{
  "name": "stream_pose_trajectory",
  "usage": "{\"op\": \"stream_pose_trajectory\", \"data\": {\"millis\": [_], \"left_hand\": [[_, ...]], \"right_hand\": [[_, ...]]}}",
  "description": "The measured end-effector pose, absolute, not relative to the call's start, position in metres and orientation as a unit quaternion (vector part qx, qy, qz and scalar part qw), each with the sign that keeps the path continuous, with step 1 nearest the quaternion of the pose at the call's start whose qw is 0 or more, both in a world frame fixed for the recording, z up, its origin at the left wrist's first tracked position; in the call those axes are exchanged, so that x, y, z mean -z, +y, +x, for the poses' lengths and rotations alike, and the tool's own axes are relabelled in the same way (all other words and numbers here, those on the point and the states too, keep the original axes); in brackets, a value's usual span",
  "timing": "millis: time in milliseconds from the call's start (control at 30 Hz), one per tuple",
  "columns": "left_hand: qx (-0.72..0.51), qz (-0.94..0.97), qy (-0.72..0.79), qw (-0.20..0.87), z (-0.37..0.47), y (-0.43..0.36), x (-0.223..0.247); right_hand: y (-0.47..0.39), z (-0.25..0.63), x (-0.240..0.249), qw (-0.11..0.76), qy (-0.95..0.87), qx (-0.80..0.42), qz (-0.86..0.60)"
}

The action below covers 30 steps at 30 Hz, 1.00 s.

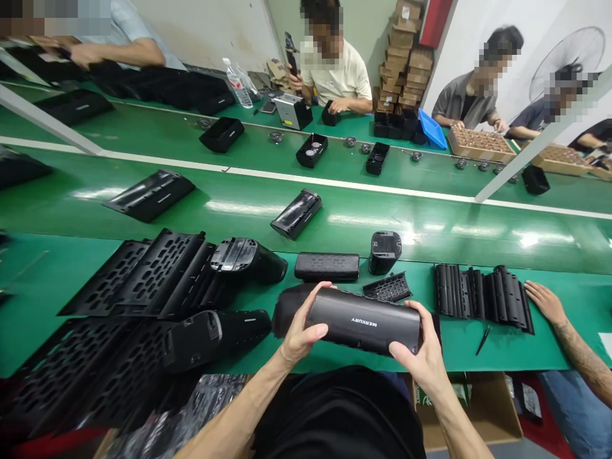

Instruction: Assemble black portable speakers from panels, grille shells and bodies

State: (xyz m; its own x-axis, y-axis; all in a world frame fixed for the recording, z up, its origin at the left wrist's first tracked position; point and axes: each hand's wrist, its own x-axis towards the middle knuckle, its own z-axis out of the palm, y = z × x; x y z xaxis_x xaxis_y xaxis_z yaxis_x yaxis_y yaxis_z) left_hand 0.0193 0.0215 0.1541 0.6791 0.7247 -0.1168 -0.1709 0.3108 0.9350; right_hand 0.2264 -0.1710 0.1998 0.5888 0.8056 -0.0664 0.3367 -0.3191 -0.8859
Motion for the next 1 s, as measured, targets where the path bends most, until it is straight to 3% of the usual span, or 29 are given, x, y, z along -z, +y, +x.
{"op": "stream_pose_trajectory", "data": {"millis": [233, 400, 533, 633, 833, 1000], "left_hand": [[-0.231, 0.492, 0.304, 0.783, 0.015, 0.025, -0.139], [-0.266, 0.437, 0.343, 0.788, 0.023, 0.013, -0.130], [-0.182, 0.344, 0.436, 0.811, 0.026, 0.002, -0.120], [-0.130, 0.337, 0.416, 0.834, 0.018, 0.002, -0.117], [-0.181, 0.454, 0.328, 0.808, 0.005, 0.007, -0.122], [-0.156, 0.393, 0.417, 0.805, 0.016, -0.003, -0.115]], "right_hand": [[-0.177, 0.227, -0.185, 0.456, -0.332, -0.359, -0.744], [-0.177, 0.227, -0.172, 0.474, -0.316, -0.332, -0.752], [-0.178, 0.229, -0.150, 0.455, -0.247, -0.389, -0.762], [-0.185, 0.230, -0.147, 0.453, -0.241, -0.432, -0.741], [-0.194, 0.222, -0.174, 0.469, -0.300, -0.380, -0.739], [-0.193, 0.213, -0.152, 0.463, -0.234, -0.364, -0.773]]}}
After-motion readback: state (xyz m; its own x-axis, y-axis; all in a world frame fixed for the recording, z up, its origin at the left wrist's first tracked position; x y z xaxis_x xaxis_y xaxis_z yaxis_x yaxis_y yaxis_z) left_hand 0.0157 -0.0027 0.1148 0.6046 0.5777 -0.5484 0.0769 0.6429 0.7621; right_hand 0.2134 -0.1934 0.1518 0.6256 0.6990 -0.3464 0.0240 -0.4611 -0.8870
